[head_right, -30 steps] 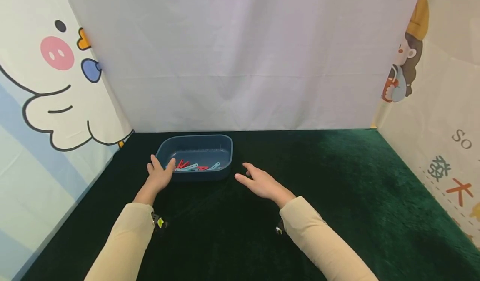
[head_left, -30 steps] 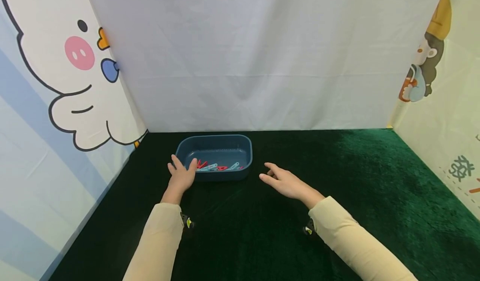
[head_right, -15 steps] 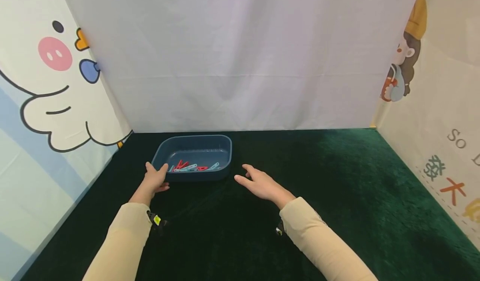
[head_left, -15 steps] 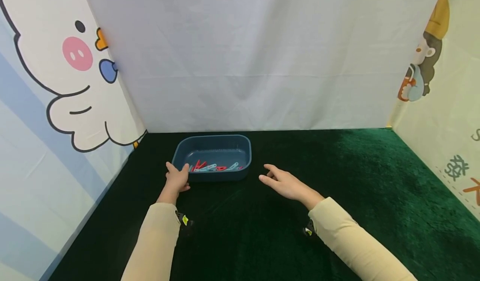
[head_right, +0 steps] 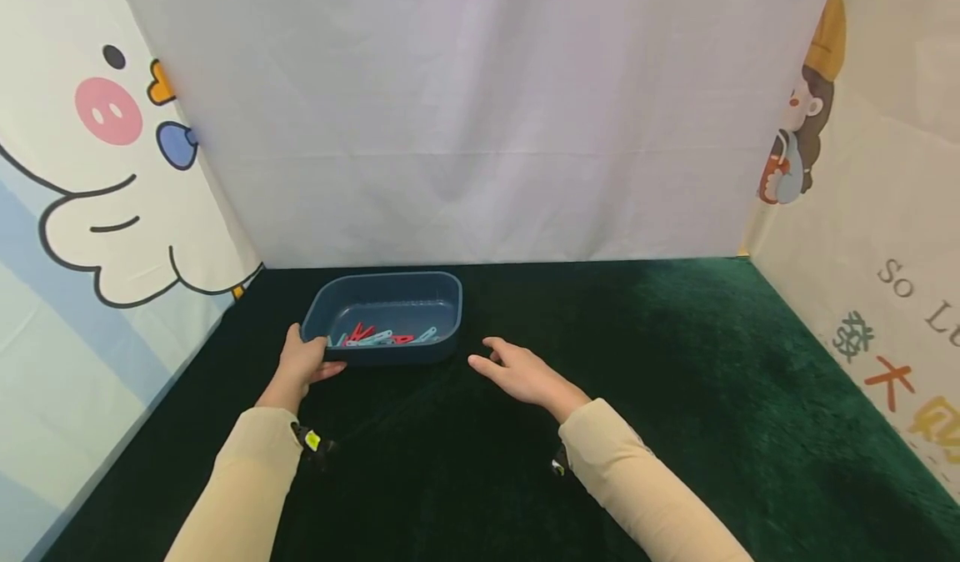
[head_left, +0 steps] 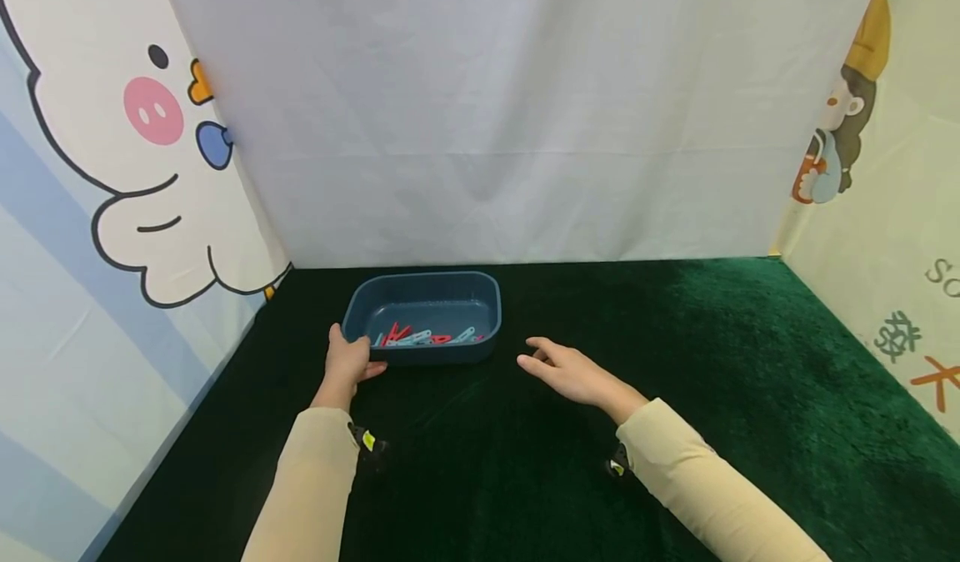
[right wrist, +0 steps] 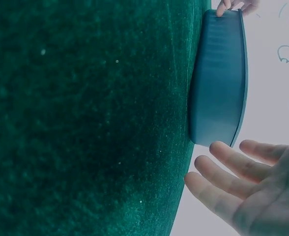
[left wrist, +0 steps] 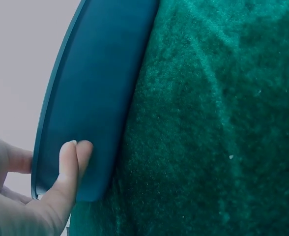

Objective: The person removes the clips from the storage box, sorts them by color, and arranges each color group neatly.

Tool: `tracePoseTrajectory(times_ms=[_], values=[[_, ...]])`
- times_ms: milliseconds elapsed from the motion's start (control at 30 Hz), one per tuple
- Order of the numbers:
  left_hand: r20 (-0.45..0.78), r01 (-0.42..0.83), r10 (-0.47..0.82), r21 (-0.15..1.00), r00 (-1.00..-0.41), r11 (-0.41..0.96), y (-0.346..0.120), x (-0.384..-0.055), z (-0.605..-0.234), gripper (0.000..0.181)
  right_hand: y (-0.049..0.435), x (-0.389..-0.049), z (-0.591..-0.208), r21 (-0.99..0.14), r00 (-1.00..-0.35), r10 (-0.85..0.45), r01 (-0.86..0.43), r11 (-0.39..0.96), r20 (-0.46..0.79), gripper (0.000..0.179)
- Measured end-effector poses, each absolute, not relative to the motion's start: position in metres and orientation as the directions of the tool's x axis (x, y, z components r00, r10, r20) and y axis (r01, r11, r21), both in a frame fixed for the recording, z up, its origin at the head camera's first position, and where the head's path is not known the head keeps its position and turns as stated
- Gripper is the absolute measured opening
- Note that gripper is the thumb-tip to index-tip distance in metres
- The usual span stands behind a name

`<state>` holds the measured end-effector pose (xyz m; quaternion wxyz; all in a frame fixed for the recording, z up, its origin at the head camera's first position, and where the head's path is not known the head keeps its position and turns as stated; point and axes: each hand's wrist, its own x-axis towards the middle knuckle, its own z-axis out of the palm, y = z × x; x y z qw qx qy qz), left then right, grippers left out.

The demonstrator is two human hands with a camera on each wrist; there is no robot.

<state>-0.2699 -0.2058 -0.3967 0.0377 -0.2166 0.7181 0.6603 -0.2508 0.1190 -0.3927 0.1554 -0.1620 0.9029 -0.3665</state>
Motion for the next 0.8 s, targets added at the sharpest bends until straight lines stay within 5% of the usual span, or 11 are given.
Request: tracePoseTrajectory(times_ms=[800], values=[[-0.335,-0.333,-0.253,0.942,-0.908,-0.051,-0.2078,-0.2634,-0.3948,0.071,0.1184,-0.2487,-0.3942,-0.723,-0.898,-0.41,-0.176,0.668,-0.161,0.065]])
